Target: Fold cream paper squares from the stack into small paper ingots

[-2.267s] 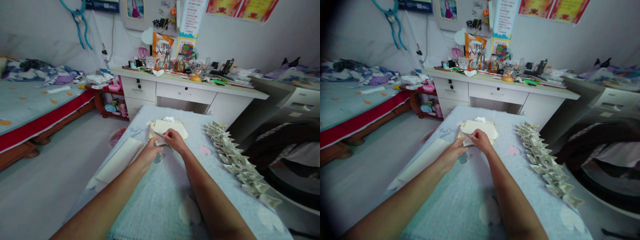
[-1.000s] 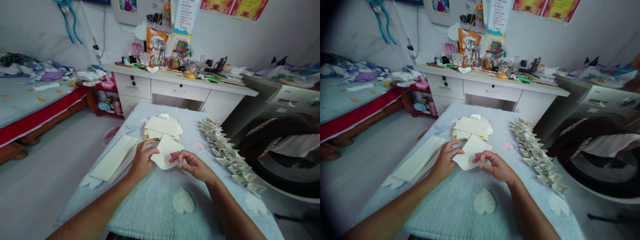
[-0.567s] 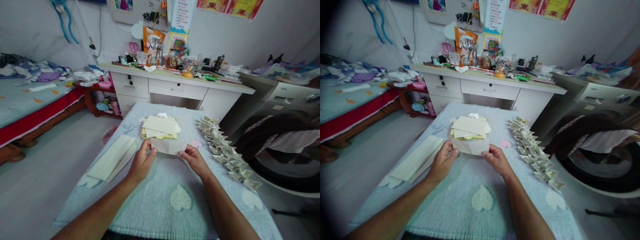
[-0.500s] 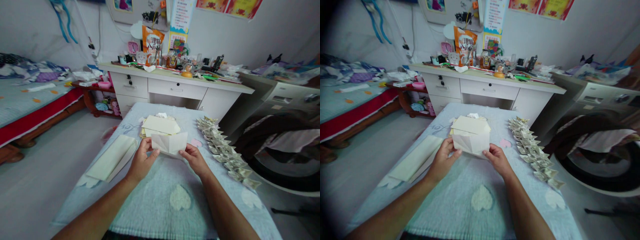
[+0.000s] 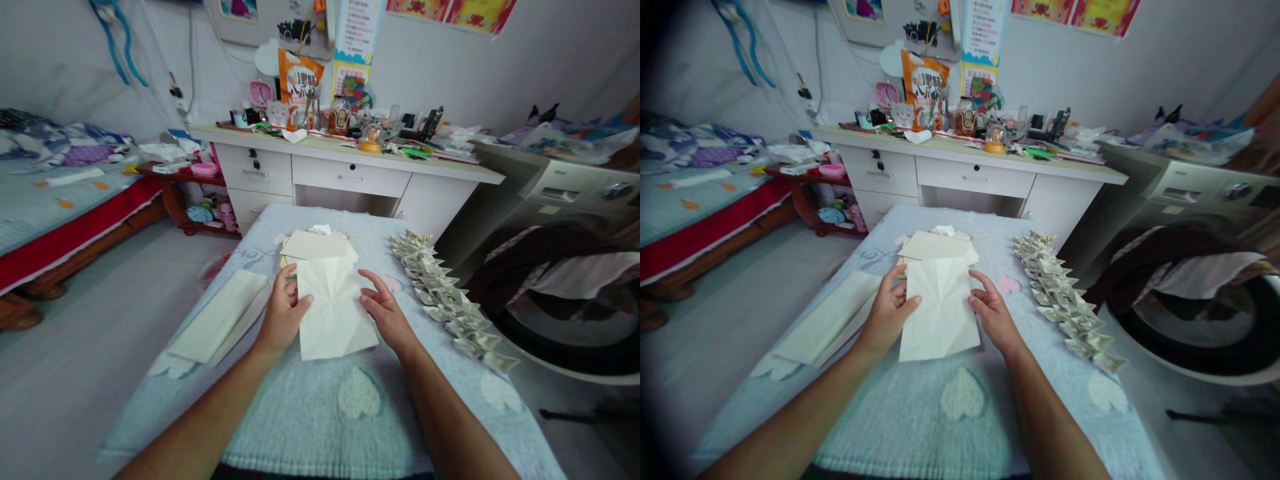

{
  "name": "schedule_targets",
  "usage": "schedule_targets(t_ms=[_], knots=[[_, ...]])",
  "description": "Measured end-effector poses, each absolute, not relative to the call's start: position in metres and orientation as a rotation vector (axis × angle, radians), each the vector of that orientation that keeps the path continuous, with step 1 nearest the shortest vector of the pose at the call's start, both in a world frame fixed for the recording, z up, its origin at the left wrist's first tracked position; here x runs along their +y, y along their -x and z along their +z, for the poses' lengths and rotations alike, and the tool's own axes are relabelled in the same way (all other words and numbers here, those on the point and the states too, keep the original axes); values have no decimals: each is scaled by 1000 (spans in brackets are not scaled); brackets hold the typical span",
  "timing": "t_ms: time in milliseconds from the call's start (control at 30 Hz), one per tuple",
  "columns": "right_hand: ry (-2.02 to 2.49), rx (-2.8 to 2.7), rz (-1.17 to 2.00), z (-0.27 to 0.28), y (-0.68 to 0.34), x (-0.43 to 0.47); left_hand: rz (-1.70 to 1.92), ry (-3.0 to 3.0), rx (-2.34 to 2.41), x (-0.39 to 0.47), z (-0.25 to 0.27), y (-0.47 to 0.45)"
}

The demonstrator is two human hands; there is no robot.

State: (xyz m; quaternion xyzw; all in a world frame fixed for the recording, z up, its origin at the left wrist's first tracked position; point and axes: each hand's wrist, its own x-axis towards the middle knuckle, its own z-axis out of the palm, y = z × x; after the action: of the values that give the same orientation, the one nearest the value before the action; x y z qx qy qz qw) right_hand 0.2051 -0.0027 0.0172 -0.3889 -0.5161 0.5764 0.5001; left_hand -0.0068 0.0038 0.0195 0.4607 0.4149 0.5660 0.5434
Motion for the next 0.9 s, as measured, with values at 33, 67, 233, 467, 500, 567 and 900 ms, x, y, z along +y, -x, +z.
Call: schedule_targets(t_ms=[33,67,233,467,500,567,900], knots=[[951,-1277,1357,17,-207,-2,1339,-1065,988,5,17,8],[955,-1306,1323,16,-209,-1,1338,-1038,994,6,14,8],[920,-1465,1318,10,-211,-1,1277,-1023,1032,8,-2,13],[981,-1641,1174,5,-211,1,1179,-1117,1150,9,-8,15],[1008,-1663,1125,4,-212,2,1177,-1143,1157,8,-7,15],[1059,-1704,1050,2,-215,4,1163,-1200,1166,6,-4,17],[1155,-1848,766,-6,-221,16,957,-1713,1004,-1,-4,30]])
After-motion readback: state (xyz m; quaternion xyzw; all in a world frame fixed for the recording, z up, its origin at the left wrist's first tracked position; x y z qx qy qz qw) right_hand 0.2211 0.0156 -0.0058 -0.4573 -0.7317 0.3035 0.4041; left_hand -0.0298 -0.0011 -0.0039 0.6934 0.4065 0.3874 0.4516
